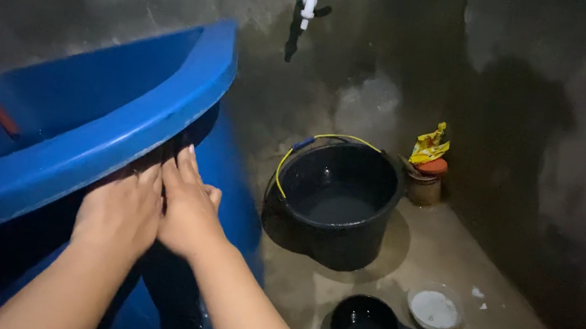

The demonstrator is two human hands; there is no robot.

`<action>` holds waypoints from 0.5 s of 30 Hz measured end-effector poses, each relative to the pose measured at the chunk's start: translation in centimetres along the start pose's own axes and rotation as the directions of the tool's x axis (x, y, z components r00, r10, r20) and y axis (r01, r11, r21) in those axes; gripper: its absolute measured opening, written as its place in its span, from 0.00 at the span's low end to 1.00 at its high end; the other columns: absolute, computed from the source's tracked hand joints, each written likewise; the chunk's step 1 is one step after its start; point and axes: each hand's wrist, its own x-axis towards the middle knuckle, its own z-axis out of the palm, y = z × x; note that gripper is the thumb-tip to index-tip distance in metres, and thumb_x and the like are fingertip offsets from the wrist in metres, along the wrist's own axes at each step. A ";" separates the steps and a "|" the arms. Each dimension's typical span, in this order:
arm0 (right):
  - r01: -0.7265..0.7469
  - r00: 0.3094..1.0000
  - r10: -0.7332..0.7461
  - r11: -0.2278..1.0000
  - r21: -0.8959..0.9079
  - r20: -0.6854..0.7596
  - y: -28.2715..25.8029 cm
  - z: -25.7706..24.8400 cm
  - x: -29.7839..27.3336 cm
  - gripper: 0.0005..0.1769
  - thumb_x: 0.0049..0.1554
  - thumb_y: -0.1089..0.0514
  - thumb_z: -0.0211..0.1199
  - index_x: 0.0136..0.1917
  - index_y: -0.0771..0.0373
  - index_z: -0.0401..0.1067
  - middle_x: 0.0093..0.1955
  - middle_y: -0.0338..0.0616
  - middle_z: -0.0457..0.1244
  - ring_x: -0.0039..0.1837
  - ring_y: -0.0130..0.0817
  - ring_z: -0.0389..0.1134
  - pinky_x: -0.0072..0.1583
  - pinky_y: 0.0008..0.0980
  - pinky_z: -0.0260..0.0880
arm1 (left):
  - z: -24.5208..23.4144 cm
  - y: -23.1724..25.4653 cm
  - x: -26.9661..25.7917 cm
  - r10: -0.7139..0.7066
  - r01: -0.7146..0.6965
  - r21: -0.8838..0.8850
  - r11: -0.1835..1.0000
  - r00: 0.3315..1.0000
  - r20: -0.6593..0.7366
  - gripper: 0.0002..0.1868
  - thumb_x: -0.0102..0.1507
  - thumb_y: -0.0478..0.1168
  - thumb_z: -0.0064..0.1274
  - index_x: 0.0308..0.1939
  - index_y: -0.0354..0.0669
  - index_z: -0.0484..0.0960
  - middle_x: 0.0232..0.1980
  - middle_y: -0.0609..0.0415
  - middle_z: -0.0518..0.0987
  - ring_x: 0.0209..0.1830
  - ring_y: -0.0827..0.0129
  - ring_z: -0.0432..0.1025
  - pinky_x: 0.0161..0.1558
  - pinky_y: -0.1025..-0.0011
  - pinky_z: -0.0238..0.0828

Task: Scrubbing and cleaning the exterior surface of a large blue water tub with a sponge.

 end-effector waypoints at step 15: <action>-0.261 0.942 0.267 0.964 -0.057 0.204 2.5 -0.3 0.7 0.59 0.53 0.46 0.62 0.84 0.57 0.29 0.88 0.53 0.26 0.87 0.45 0.31 0.71 0.65 0.49 | 1.0 3.1 3.7 0.051 -0.049 -0.043 0.998 0.997 0.066 0.35 0.68 0.49 0.29 0.77 0.36 0.49 0.83 0.44 0.39 0.85 0.56 0.37 0.77 0.53 0.28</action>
